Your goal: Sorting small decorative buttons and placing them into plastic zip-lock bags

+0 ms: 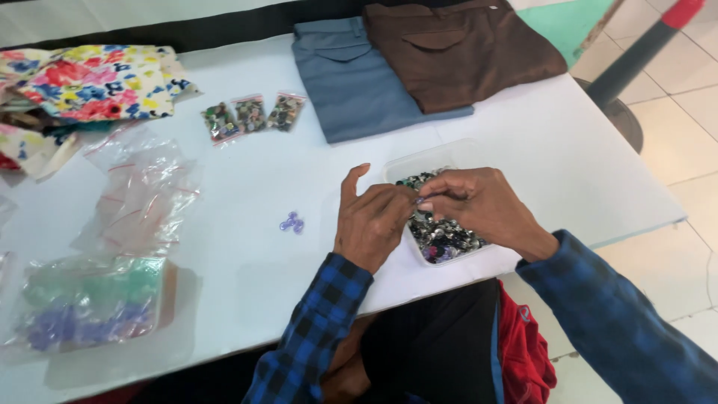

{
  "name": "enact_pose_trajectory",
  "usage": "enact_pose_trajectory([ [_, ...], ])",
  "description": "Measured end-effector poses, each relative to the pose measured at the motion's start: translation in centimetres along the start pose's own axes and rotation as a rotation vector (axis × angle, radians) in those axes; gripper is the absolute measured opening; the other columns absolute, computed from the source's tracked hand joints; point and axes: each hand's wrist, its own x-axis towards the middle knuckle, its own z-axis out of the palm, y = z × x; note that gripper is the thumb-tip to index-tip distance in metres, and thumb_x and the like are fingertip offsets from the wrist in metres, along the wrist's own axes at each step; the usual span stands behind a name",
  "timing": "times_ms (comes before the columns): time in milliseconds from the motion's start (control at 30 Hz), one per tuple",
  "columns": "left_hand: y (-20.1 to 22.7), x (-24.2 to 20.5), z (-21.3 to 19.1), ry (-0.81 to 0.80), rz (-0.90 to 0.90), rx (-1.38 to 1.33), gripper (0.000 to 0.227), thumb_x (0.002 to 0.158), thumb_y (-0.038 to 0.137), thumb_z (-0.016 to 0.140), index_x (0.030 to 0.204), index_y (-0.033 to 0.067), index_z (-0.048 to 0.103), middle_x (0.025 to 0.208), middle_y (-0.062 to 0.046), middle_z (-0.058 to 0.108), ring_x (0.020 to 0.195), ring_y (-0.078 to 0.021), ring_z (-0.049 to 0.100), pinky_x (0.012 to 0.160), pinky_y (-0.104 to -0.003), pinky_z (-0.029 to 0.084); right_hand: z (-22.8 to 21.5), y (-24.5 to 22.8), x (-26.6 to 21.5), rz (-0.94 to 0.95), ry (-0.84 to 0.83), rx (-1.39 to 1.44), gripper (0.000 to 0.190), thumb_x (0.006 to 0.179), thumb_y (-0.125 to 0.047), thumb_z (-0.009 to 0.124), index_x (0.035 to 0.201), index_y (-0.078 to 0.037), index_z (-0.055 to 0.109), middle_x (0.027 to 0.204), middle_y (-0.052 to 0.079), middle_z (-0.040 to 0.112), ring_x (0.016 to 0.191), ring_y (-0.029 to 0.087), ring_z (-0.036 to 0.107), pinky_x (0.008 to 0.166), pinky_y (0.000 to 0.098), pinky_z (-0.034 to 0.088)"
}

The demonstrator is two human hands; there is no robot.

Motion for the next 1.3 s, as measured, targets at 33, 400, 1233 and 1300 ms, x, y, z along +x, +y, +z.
enact_pose_trajectory([
  [33, 0.9, 0.3, -1.4, 0.005, -0.006, 0.014, 0.007, 0.094, 0.014, 0.073, 0.089, 0.0149, 0.069, 0.086, -0.001, 0.075, 0.088, -0.0204, 0.072, 0.114, -0.054, 0.035, 0.7, -1.7, -0.3, -0.009, -0.013, 0.001, 0.018, 0.086, -0.001, 0.073, 0.105, -0.001, 0.075, 0.087, 0.015, 0.078, 0.068, 0.017, 0.074, 0.064, 0.0348, 0.061],
  [400, -1.9, -8.6, -12.8, 0.079, -0.23, 0.287, 0.021, 0.081, 0.022, 0.089, 0.1, 0.0193, 0.079, 0.088, 0.004, 0.074, 0.085, -0.0186, 0.068, 0.092, -0.04, 0.048, 16.9, -3.2, -1.6, -0.361, 0.275, -0.48, 0.009, 0.094, -0.023, 0.07, 0.1, -0.023, 0.077, 0.089, -0.006, 0.076, 0.072, 0.018, 0.074, 0.064, 0.0301, 0.06],
  [1233, -8.3, -10.5, -13.7, -0.199, -0.687, -0.137, 0.042, 0.089, 0.014, 0.077, 0.128, 0.0025, 0.065, 0.12, -0.02, 0.067, 0.087, -0.0308, 0.071, 0.086, -0.046, 0.051, 21.8, 0.8, 6.5, -0.399, 0.248, -0.326, 0.023, 0.102, -0.007, 0.06, 0.119, -0.006, 0.074, 0.112, 0.016, 0.072, 0.091, 0.033, 0.072, 0.078, 0.0396, 0.059],
  [1300, -7.9, -9.9, -14.0, -0.288, -0.681, -0.084, 0.043, 0.088, 0.019, 0.078, 0.128, 0.0089, 0.067, 0.121, -0.014, 0.066, 0.091, -0.0266, 0.069, 0.095, -0.045, 0.045, 22.2, 1.7, 7.1, -0.474, 0.194, -0.395, 0.018, 0.101, -0.01, 0.063, 0.112, -0.01, 0.077, 0.104, 0.01, 0.073, 0.088, 0.024, 0.072, 0.084, 0.033, 0.055],
])
